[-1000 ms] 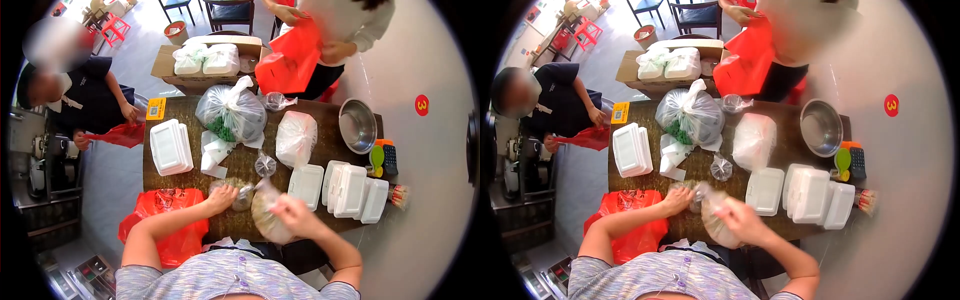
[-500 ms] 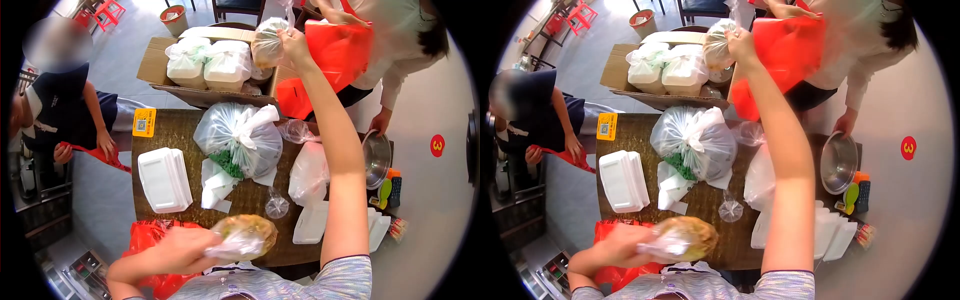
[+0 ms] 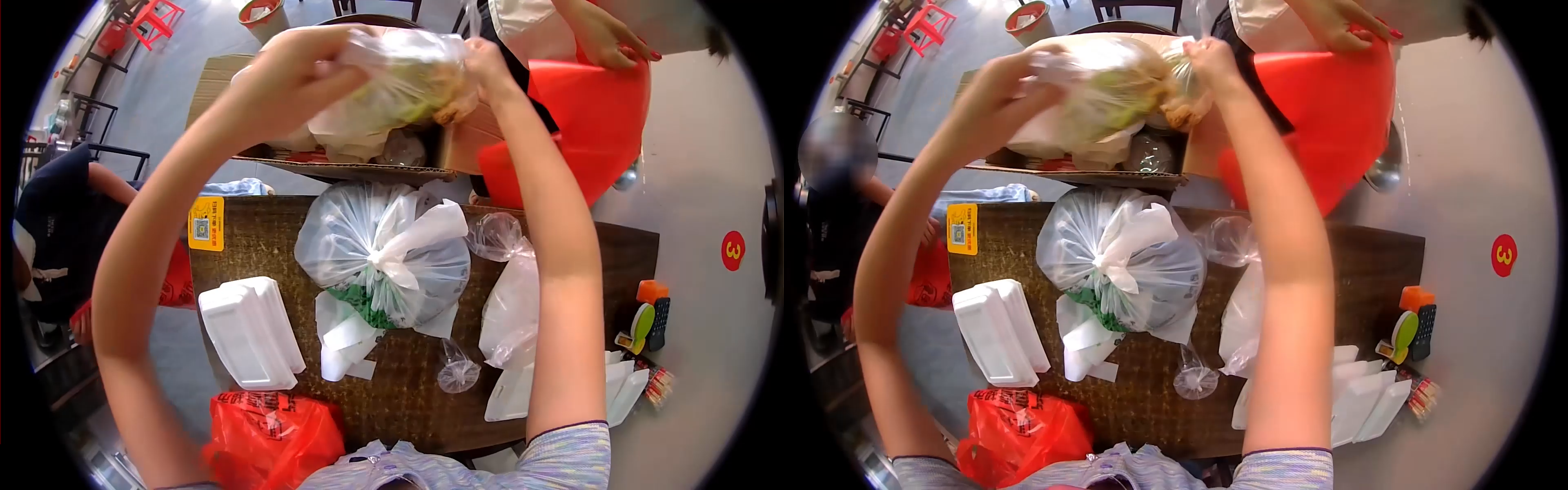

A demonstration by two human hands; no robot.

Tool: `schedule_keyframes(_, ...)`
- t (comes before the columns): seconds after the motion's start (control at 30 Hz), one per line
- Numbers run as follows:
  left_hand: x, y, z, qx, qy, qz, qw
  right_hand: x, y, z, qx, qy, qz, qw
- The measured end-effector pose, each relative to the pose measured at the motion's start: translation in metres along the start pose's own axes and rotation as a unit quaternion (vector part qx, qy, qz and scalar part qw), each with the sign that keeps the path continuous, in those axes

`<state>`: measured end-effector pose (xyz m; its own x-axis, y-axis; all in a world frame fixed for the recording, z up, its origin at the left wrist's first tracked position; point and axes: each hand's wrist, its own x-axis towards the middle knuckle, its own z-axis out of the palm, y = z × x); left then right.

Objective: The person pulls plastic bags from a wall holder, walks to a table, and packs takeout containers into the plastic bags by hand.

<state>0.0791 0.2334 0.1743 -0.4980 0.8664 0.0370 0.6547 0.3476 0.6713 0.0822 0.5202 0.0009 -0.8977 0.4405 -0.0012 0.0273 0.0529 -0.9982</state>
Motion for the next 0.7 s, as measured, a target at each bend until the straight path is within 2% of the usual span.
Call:
schedule_keyframes(0.03, 0.018, -0.013, 0.016, 0.061, 0.003, 0.034, 0.998, 0.006, -0.011, -0.009, -0.072, -0.004, -0.006, 0.997)
schedule_keyframes(0.07, 0.031, -0.016, 0.034, -0.042, -0.022, -0.014, 0.999, 0.011, -0.021, -0.016, -0.144, -0.01, -0.01, 0.99)
schedule_keyframes(0.1, 0.043, -0.019, 0.049, -0.045, -0.037, -0.022, 0.998, 0.006, -0.037, -0.017, -0.121, -0.028, -0.025, 0.992)
schedule_keyframes(0.17, 0.067, -0.039, 0.089, -0.019, -0.042, 0.051, 0.998, -0.001, -0.06, -0.023, -0.091, -0.06, -0.035, 0.993)
schedule_keyframes(0.27, 0.085, -0.055, 0.135, 0.015, -0.09, 0.068, 0.993, 0.006, -0.061, -0.026, -0.127, 0.05, -0.022, 0.99)
schedule_keyframes(0.37, 0.09, -0.07, 0.149, 0.161, -0.245, -0.049, 0.955, 0.013, -0.054, -0.036, -0.086, -0.007, -0.091, 0.992)
schedule_keyframes(0.47, 0.078, -0.075, 0.143, 0.188, -0.256, -0.063, 0.946, 0.016, -0.037, -0.038, -0.049, -0.049, -0.124, 0.99)
schedule_keyframes(0.5, 0.078, -0.07, 0.138, 0.246, -0.273, -0.04, 0.929, 0.015, -0.032, -0.036, -0.038, -0.056, -0.131, 0.989)
schedule_keyframes(0.6, 0.082, -0.051, 0.146, 0.366, -0.303, -0.079, 0.876, 0.006, -0.028, -0.022, -0.009, -0.077, -0.089, 0.993)
schedule_keyframes(0.7, 0.087, -0.06, 0.171, 0.367, -0.287, 0.024, 0.884, -0.02, -0.051, -0.01, 0.007, -0.071, -0.022, 0.997)
